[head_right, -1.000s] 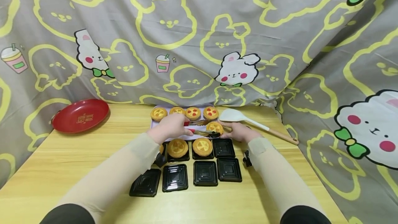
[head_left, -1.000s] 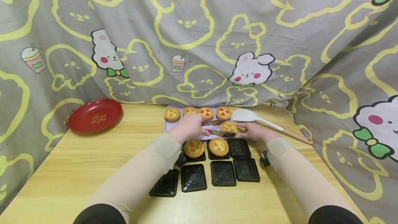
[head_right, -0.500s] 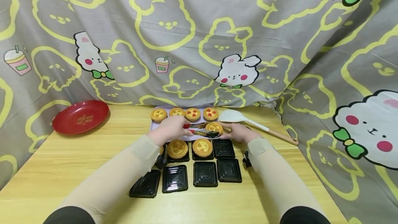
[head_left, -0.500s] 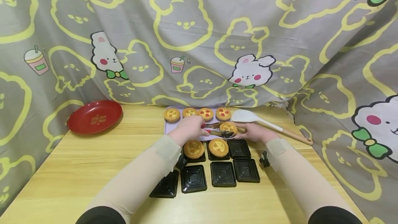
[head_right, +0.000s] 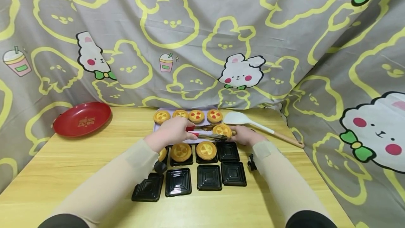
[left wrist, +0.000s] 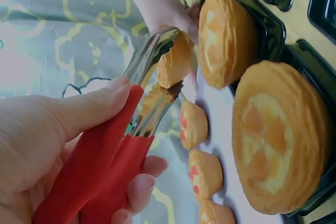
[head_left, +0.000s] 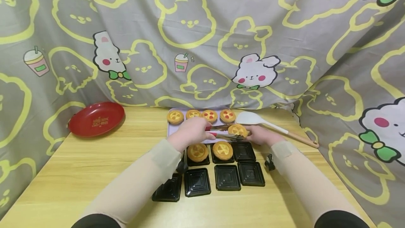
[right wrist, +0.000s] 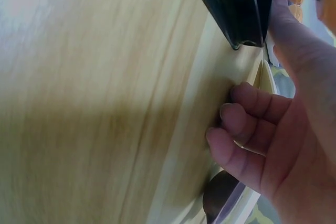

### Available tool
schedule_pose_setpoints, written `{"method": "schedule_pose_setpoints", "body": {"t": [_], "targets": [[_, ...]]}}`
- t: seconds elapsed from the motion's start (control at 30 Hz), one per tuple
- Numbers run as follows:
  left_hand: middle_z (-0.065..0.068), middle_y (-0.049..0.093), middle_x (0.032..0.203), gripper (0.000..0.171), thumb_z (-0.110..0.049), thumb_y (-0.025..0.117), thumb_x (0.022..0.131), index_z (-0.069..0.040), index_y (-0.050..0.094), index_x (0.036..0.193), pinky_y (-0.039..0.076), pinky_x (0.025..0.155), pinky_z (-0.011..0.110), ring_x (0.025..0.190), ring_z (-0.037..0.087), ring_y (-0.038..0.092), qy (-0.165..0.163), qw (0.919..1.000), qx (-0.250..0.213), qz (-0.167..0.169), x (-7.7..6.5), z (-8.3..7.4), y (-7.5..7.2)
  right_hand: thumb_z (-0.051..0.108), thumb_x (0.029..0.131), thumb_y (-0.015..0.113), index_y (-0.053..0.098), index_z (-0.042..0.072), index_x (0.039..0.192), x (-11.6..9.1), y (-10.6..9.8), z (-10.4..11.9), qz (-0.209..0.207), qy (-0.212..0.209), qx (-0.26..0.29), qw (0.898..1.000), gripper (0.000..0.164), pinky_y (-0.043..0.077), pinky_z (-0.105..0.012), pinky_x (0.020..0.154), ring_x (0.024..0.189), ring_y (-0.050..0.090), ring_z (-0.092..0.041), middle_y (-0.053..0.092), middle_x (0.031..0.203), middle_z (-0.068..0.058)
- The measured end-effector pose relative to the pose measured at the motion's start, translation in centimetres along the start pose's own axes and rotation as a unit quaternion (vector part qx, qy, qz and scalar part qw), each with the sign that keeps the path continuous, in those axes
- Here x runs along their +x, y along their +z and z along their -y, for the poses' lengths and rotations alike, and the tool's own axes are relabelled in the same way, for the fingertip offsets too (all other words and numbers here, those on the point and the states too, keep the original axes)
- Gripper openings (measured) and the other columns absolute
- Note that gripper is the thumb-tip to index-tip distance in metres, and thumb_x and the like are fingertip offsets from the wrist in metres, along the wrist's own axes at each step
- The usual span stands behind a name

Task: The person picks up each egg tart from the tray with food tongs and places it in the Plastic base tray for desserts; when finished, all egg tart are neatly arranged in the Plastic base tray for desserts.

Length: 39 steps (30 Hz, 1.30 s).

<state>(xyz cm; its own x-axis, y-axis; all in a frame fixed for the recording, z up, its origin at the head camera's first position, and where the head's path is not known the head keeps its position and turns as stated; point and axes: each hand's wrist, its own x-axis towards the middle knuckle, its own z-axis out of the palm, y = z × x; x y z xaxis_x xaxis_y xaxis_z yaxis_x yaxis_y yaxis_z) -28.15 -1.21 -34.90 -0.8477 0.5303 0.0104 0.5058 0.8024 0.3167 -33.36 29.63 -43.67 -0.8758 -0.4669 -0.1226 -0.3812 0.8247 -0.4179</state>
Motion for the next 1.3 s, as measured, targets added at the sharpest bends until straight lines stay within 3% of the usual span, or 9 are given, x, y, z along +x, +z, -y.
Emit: {"method": "schedule_pose_setpoints", "body": {"t": [0.17,0.23,0.33,0.57,0.7,0.93,1.17,1.3], "targets": [[-0.006,0.061,0.108,0.052,-0.053,0.063,0.074,-0.019,0.063,0.113,0.045,0.076,0.034,0.093,0.015,0.058,0.027,0.9996,0.009,0.01,-0.9,-0.9,-0.1,0.011,0.087,0.057,0.037,0.025,0.137,-0.1,-0.1,0.0,0.01,0.018,0.007,1.0,0.056,0.042,-0.046,0.079,0.085,0.055,-0.033,0.049,0.123,-0.02],[-0.007,0.061,0.107,0.052,-0.053,0.064,0.074,-0.019,0.063,0.113,0.045,0.074,0.032,0.091,0.013,0.058,0.034,0.9992,0.01,0.017,-1.2,-1.3,0.0,0.008,0.087,0.055,0.03,0.028,0.139,-0.1,-0.1,0.1,0.013,0.02,0.01,1.0,0.061,0.043,-0.045,0.077,0.081,0.054,-0.032,0.04,0.131,-0.023],[-0.007,0.062,0.102,0.051,-0.053,0.065,0.073,-0.018,0.064,0.11,0.045,0.069,0.03,0.08,0.008,0.057,0.042,0.9988,0.004,0.024,-1.6,-1.7,0.0,0.006,0.086,0.056,0.028,0.029,0.14,-0.1,-0.1,0.2,0.019,0.028,0.023,0.999,0.065,0.045,-0.039,0.067,0.062,0.05,-0.026,0.036,0.133,-0.023],[-0.009,0.056,0.066,0.03,-0.051,0.066,0.073,-0.022,0.062,0.075,0.039,0.049,0.03,0.053,0.01,0.048,0.05,0.9981,0.008,0.034,-1.5,-2.3,0.2,0.014,0.084,0.062,0.031,0.021,0.139,-0.2,-0.3,0.4,0.009,-0.001,0.024,1.0,0.064,0.043,-0.034,0.065,0.057,0.047,-0.017,0.04,0.13,-0.023],[-0.008,0.048,0.058,0.034,-0.052,0.065,0.073,-0.021,0.055,0.065,0.036,0.046,0.03,0.051,0.011,0.043,0.059,0.9971,0.032,0.036,-1.2,-2.5,0.7,0.021,0.084,0.062,0.03,0.021,0.14,-0.1,-0.1,0.2,0.01,-0.004,0.024,1.0,0.064,0.043,-0.033,0.06,0.05,0.043,-0.015,0.047,0.125,-0.02],[-0.006,0.037,0.052,0.039,-0.049,0.068,0.072,-0.016,0.05,0.06,0.031,0.043,0.029,0.045,0.011,0.033,0.06,0.9968,0.041,0.033,-0.9,-3.2,1.1,0.038,0.081,0.061,0.029,0.022,0.14,0.3,-0.1,-0.3,0.005,-0.022,0.012,1.0,0.069,0.042,-0.033,0.064,0.048,0.043,-0.015,0.042,0.131,-0.016],[-0.006,0.043,0.054,0.037,-0.05,0.069,0.07,-0.017,0.053,0.064,0.032,0.043,0.029,0.046,0.011,0.037,0.039,0.9985,0.013,0.035,-1.2,-3.4,0.9,0.036,0.081,0.062,0.026,0.024,0.141,0.2,-0.1,-0.2,0.014,-0.012,0.021,1.0,0.071,0.043,-0.032,0.058,0.046,0.041,-0.014,0.042,0.131,-0.016],[-0.007,0.05,0.06,0.036,-0.054,0.068,0.069,-0.019,0.057,0.071,0.036,0.047,0.031,0.05,0.011,0.043,0.035,0.9989,0.006,0.029,-1.7,-3.0,0.2,0.042,0.079,0.061,0.026,0.024,0.141,0.1,-0.1,0.1,0.016,-0.011,0.018,1.0,0.073,0.044,-0.035,0.064,0.048,0.043,-0.013,0.041,0.132,-0.015]]}}
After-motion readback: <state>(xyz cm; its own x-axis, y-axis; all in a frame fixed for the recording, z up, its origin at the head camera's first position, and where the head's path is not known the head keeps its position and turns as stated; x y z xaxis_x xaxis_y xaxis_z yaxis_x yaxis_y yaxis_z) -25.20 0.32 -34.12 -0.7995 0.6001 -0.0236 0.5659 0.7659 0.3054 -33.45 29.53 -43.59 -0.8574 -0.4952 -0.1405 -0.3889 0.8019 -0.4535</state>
